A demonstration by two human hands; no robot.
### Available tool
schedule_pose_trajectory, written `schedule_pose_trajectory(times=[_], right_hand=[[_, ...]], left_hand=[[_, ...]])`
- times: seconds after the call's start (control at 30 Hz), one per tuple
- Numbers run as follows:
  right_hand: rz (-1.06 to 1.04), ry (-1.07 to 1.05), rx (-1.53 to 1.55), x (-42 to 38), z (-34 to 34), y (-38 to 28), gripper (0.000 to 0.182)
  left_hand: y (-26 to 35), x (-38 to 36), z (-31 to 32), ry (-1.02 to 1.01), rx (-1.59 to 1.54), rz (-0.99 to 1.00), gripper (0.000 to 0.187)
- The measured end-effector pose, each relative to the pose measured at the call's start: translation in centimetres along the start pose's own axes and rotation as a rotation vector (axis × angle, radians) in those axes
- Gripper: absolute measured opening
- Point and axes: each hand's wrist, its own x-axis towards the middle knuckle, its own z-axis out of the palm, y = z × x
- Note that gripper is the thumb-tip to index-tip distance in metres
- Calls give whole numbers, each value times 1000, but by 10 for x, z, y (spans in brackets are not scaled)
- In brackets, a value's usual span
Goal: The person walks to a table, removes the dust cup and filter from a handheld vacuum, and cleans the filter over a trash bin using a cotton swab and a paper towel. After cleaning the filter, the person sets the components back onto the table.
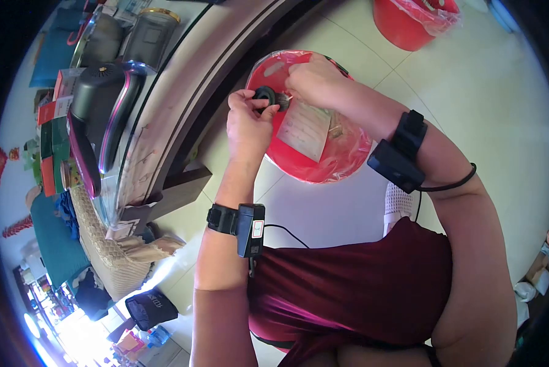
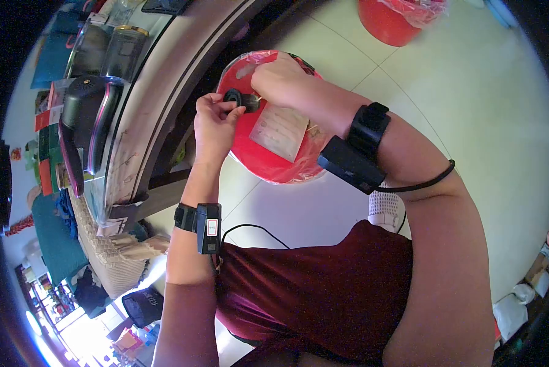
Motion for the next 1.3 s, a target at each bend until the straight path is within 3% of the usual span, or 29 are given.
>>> schedule_pose_trajectory(times=[0.2, 0.4, 0.53, 0.63, 0.73, 0.83, 0.93, 1.13, 1.2, 1.3], right_hand=[[29, -67, -95, 0, -29, -17, 15], [91, -69, -56, -1, -16, -9, 14], [96, -115, 55, -1, -35, -15, 13], [11, 21, 55, 4, -18, -13, 11], [52, -109, 12, -1, -18, -9, 11], [72, -105, 66, 0, -14, -7, 11], [18, -5, 51, 1, -21, -12, 11], [97, -56, 93, -8, -12, -5, 11], [29, 23, 79, -2, -9, -7, 11], [32, 11, 80, -4, -5, -4, 12]], left_hand=[[1, -1, -1, 73, 191, 108, 53], [-11, 3, 6, 3, -100, 37, 48], [1, 1, 0, 21, -30, 4, 44], [-6, 4, 4, 34, -99, -9, 45], [-7, 3, 4, 54, -123, -11, 47], [-2, 1, 3, 53, -107, -18, 47], [3, -1, 2, 49, -52, -18, 48], [11, -4, -1, 44, 5, 7, 49], [13, -7, 2, 56, 32, 51, 49], [15, -4, 0, 57, 32, -20, 51]])
